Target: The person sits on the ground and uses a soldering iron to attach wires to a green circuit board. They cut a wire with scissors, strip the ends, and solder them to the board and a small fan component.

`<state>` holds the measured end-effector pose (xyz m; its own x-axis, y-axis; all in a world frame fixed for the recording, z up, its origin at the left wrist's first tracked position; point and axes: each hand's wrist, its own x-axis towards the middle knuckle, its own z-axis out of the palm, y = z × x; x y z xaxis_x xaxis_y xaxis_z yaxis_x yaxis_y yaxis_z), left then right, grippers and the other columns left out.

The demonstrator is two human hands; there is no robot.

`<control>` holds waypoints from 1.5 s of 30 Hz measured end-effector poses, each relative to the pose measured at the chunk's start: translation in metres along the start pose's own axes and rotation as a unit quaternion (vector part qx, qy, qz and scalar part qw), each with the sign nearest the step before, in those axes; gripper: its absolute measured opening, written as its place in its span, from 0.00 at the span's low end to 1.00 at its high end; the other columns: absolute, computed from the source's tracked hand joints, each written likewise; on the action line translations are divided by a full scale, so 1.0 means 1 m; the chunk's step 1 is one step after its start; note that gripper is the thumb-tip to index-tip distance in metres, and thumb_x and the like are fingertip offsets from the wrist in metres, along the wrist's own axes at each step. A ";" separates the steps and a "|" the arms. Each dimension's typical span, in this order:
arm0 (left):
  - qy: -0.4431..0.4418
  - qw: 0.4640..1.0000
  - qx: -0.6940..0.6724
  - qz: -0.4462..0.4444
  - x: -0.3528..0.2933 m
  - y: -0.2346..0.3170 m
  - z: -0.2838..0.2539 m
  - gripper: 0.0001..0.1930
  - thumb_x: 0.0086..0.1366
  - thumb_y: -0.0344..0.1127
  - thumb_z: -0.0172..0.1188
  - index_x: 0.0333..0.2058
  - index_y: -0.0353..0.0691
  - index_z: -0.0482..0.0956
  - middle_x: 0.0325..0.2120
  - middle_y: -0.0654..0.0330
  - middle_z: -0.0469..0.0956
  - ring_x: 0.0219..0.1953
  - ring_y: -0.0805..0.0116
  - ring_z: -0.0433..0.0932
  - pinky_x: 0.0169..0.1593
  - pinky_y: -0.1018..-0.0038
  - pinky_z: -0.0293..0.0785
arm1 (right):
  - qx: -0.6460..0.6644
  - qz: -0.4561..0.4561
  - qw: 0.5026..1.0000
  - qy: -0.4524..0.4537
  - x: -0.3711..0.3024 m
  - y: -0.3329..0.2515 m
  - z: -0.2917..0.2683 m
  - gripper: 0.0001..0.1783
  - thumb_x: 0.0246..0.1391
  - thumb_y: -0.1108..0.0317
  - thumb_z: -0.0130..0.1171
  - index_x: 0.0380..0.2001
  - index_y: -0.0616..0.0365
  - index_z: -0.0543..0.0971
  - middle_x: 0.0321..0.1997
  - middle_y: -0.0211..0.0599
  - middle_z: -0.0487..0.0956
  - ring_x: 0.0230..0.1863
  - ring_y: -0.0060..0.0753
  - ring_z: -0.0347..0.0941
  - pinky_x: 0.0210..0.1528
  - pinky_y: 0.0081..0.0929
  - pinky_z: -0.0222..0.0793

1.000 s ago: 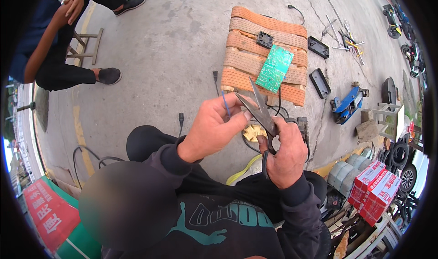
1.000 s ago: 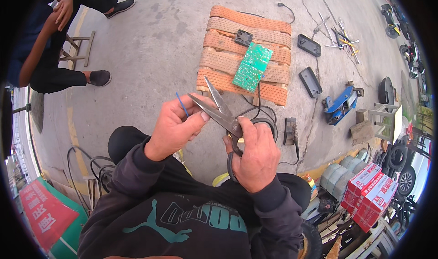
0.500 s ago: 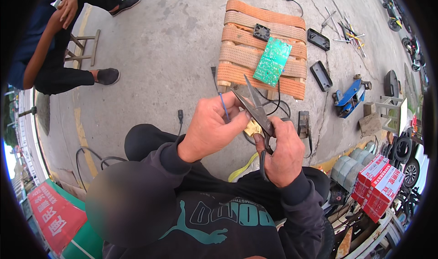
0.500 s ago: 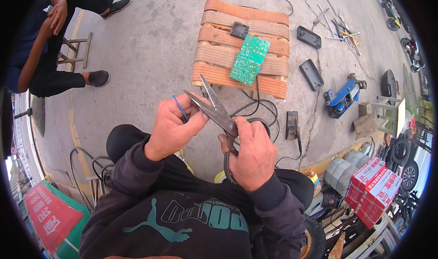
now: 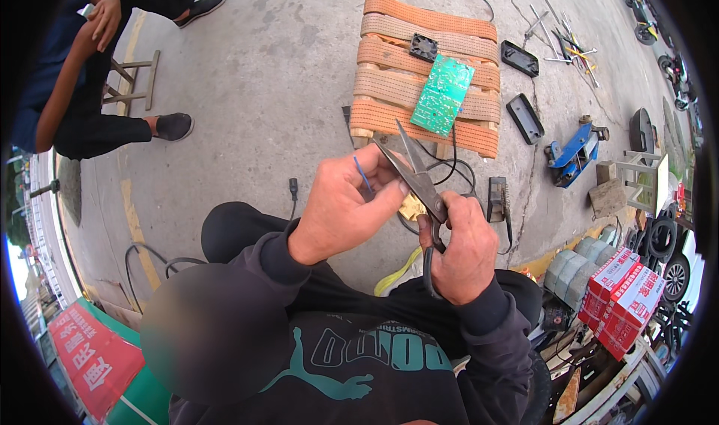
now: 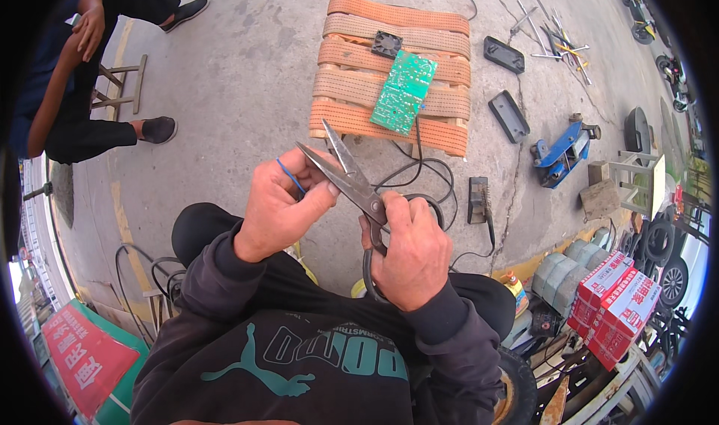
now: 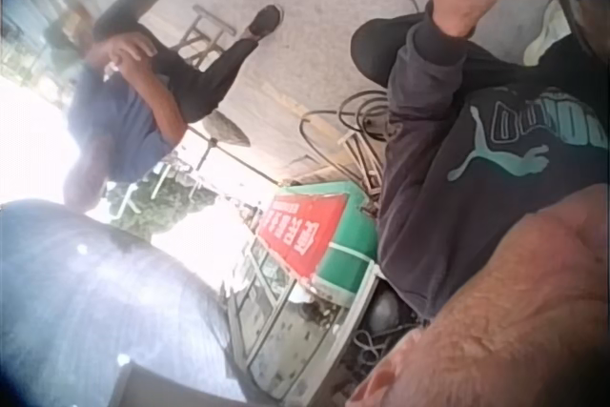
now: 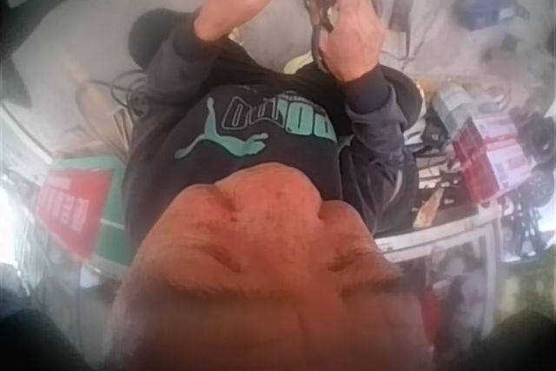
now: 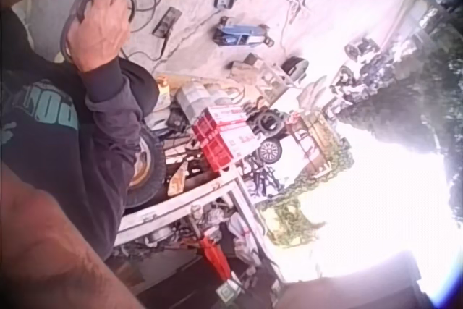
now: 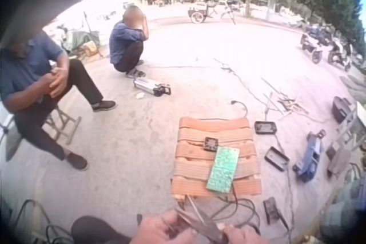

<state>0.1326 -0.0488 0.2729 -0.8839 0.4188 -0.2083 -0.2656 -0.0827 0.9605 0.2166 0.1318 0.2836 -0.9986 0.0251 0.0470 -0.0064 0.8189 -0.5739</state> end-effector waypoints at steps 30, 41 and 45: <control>0.006 0.984 0.153 0.090 -0.002 -0.007 0.000 0.05 0.69 0.24 0.61 0.40 0.29 0.81 0.25 0.60 0.84 0.28 0.79 0.81 0.31 0.79 0.75 | 0.019 -0.006 1.000 -0.018 -0.002 0.008 0.004 0.21 0.51 0.70 0.69 0.48 0.58 0.75 0.33 0.44 0.73 0.32 0.52 0.75 0.32 0.43 0.71; -0.048 0.985 0.149 0.072 0.002 -0.002 -0.006 0.06 0.68 0.25 0.59 0.40 0.29 0.80 0.23 0.54 0.83 0.25 0.69 0.84 0.30 0.73 0.76 | 0.035 -0.005 0.999 -0.040 -0.005 0.015 0.002 0.22 0.51 0.70 0.70 0.49 0.58 0.75 0.34 0.44 0.74 0.33 0.52 0.76 0.32 0.43 0.72; -0.074 0.994 0.079 0.009 0.001 -0.004 -0.008 0.06 0.71 0.28 0.58 0.41 0.32 0.81 0.23 0.62 0.81 0.24 0.76 0.77 0.30 0.77 0.72 | 0.039 -0.012 0.998 -0.042 -0.005 0.016 0.004 0.23 0.50 0.70 0.70 0.49 0.58 0.75 0.34 0.44 0.73 0.33 0.52 0.76 0.32 0.43 0.72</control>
<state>0.1295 -0.0556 0.2672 -0.8189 0.5476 -0.1719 -0.1759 0.0457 0.9833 0.2217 0.1427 0.2712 -0.9990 -0.0453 -0.0043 -0.0322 0.7708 -0.6362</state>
